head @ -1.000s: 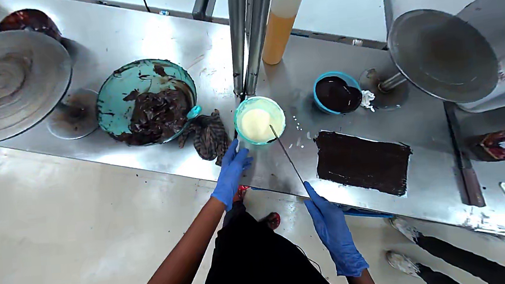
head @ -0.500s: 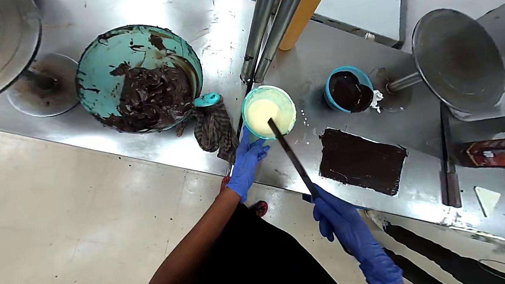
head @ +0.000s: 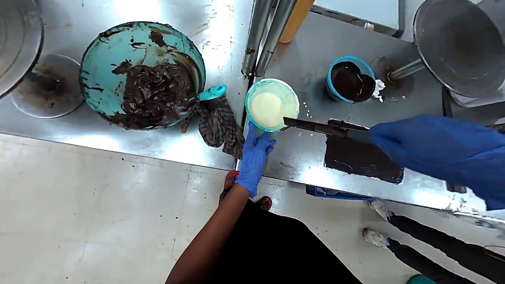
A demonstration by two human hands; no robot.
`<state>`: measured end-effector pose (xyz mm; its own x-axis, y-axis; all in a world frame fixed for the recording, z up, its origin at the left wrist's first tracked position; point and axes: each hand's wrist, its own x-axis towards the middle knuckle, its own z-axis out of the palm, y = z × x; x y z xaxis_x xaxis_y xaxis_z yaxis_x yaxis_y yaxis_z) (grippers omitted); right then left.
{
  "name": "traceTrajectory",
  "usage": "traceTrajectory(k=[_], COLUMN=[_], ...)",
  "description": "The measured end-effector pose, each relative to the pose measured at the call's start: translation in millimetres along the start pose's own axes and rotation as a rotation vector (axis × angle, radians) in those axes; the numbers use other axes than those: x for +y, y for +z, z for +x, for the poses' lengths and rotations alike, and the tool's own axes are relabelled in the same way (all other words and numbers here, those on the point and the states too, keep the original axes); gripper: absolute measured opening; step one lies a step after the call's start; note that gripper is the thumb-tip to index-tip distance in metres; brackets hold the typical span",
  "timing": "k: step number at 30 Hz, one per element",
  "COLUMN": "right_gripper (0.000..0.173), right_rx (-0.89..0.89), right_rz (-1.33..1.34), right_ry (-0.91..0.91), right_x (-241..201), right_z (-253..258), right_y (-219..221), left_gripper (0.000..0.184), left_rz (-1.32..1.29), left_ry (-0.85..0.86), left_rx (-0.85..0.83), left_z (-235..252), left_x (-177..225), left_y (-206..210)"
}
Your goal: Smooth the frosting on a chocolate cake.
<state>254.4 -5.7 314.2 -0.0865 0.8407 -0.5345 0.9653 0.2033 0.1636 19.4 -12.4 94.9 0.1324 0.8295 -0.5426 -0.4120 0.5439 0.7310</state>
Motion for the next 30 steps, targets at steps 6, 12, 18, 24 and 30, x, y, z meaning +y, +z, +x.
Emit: traceTrajectory(k=[6, 12, 18, 24, 30], right_gripper=[0.027, 0.029, 0.026, 0.033, 0.034], right_rx=[-0.233, -0.391, -0.128, -0.015, 0.012], right_rz=[0.079, 0.487, 1.041, 1.616, 1.926], right_ry=[0.023, 0.17, 0.298, 0.25, 0.138], right_x=[-4.8, 2.1, 38.2, 14.7, -27.5], right_z=[37.7, 29.6, -36.0, -82.9, -89.4], right_y=[-50.9, -52.0, 31.3, 154.8, 217.1], left_gripper=[0.067, 0.068, 0.051, 0.072, 0.043], left_rz=[-0.016, -0.052, 0.499, 1.395, 1.562], left_ry=[0.015, 0.01, 0.213, 0.606, 0.6], left_rx=[-0.005, 0.014, 0.002, 0.35, 0.365], left_z=[-4.5, -5.2, -43.0, 6.1, 49.8], left_x=[-0.6, -1.9, 8.6, 26.7, 19.5], left_y=[5.4, 10.5, -19.2, -72.8, -100.5])
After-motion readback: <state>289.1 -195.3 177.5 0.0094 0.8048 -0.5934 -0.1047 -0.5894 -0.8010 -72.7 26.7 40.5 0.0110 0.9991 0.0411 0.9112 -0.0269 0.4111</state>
